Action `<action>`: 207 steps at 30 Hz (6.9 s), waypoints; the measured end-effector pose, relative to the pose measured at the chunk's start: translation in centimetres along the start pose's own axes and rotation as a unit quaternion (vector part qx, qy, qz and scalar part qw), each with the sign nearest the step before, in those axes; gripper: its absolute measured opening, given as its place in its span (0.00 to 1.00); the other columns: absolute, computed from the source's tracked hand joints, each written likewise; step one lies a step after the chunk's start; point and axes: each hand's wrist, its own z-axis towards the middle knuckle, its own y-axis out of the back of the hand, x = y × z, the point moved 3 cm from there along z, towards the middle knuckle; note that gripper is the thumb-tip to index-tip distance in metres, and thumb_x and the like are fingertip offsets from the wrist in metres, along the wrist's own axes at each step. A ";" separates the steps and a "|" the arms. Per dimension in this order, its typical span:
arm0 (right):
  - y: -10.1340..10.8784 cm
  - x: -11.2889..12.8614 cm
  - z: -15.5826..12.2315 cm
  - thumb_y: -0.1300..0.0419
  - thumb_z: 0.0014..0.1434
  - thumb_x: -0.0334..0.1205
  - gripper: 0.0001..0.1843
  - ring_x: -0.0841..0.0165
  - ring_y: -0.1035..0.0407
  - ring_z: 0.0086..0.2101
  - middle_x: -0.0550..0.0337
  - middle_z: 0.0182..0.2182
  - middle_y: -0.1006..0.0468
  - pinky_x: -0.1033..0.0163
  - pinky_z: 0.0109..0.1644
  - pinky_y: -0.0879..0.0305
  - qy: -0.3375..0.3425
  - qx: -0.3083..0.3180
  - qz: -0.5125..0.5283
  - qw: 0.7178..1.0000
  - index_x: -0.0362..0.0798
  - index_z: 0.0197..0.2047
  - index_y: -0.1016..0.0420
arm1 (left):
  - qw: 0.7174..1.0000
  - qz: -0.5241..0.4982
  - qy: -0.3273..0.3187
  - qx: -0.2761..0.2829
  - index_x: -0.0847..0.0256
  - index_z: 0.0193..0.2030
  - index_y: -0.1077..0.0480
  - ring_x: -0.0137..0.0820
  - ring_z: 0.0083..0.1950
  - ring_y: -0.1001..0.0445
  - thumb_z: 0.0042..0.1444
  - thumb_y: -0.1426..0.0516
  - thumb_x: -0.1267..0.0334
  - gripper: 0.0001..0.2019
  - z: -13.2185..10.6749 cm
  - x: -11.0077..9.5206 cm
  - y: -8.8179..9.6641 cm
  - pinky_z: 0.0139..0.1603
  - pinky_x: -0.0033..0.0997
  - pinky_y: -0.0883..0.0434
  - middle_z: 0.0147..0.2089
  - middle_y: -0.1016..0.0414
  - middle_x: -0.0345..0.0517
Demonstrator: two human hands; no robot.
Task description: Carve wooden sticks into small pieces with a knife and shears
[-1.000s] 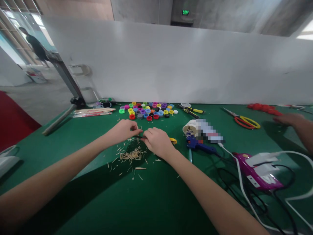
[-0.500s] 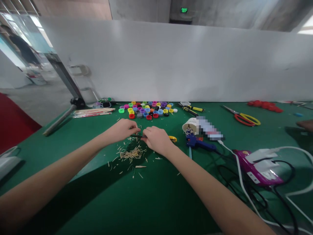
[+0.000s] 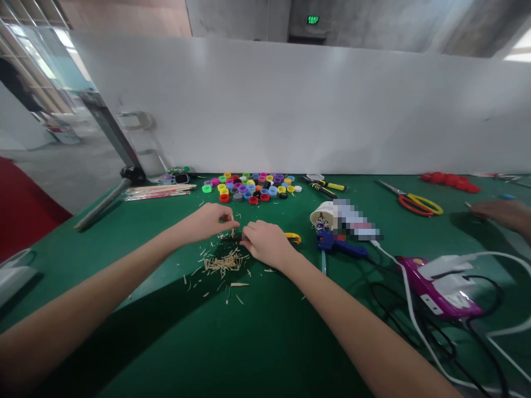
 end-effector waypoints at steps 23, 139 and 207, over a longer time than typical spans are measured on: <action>0.2 -0.2 0.8 0.44 0.59 0.39 0.07 0.68 0.38 0.32 0.58 0.29 0.29 0.64 0.31 0.48 -0.025 -0.006 0.035 0.999 0.45 0.31 0.32 | 0.997 0.011 -0.067 0.022 0.61 0.25 0.36 0.25 0.23 0.40 0.60 0.54 0.58 0.15 0.0 -0.5 -0.2 0.25 0.29 0.45 0.23 0.33 0.41; -0.7 -1.3 1.2 0.44 0.60 0.44 0.08 0.68 0.35 0.35 0.59 0.33 0.27 0.64 0.25 0.56 -0.005 0.035 0.024 0.999 0.48 0.35 0.32 | 0.989 0.036 -0.110 0.091 0.60 0.33 0.30 0.26 0.27 0.35 0.60 0.54 0.57 0.15 0.5 0.0 0.0 0.28 0.28 0.41 0.30 0.28 0.42; 1.0 -0.9 0.2 0.49 0.62 0.36 0.08 0.66 0.37 0.38 0.54 0.34 0.28 0.61 0.42 0.41 0.067 -0.004 0.126 0.990 0.45 0.39 0.30 | 0.991 0.108 -0.050 0.066 0.60 0.18 0.40 0.26 0.20 0.45 0.57 0.52 0.50 0.21 0.2 -0.4 -0.1 0.23 0.33 0.49 0.17 0.42 0.41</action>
